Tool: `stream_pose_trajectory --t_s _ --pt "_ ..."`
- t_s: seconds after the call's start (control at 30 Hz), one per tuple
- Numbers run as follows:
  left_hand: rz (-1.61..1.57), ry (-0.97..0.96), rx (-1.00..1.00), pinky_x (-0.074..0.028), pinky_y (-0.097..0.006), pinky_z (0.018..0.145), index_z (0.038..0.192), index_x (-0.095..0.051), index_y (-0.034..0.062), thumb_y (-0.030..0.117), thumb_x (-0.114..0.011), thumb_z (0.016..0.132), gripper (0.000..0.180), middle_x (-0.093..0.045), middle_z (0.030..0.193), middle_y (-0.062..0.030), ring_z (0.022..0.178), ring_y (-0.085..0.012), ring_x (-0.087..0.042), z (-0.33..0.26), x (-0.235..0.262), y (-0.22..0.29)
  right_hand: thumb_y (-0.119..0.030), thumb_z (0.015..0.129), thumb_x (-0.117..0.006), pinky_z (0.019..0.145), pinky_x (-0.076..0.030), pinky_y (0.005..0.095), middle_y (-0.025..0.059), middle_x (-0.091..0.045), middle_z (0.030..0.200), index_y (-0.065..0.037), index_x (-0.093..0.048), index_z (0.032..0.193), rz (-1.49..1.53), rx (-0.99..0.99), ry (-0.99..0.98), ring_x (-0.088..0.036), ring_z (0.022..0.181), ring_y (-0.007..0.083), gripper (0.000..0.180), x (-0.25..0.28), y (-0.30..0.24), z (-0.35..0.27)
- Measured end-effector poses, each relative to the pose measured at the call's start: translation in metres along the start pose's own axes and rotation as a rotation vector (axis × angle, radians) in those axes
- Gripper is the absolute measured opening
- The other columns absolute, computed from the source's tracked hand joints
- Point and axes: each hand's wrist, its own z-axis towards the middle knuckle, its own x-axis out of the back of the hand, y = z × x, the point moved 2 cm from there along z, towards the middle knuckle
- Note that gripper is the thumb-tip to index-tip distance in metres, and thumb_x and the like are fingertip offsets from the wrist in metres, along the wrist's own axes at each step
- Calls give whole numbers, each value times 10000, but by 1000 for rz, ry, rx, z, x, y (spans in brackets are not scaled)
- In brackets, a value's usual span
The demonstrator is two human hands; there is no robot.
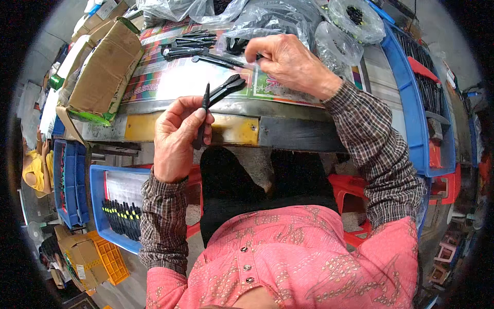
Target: The person assembles small black plastic mechanical components by hand at an industrial workstation.
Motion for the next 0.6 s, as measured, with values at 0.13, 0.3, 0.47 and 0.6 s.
stream_pose_trajectory --t_s 0.13,0.3,0.47,0.6 --pt "-34 -9 11 -454 -211 527 1115 -578 11 97 -593 930 205 -621 844 -44 672 -81 -550 -15 -9 -2 -53 896 -564 496 -443 181 7 -608 764 10 -626 1081 335 -154 -84 -569 600 40 205 8 -26 -28" --pt "-66 0 67 -416 -186 480 1091 -576 13 54 -646 886 221 -617 845 -28 650 -59 -538 -34 -19 -3 -2 863 -600 514 -462 194 51 -636 812 62 -594 1166 559 -139 -93 -627 648 82 310 2 -46 -60" --pt "-50 17 79 -374 -183 439 1017 -595 -19 0 -662 864 168 -625 826 -52 585 -52 -518 -52 -26 -15 50 829 -599 556 -474 220 50 -643 839 7 -672 1031 397 -86 105 -616 662 95 219 -10 -57 -87" --pt "11 22 85 -385 -194 458 1007 -614 -35 12 -654 877 144 -652 820 -66 584 -57 -531 -62 -31 -25 8 763 -706 660 -476 264 87 -609 834 -9 -677 993 114 151 134 -622 763 191 233 -18 -54 -101"
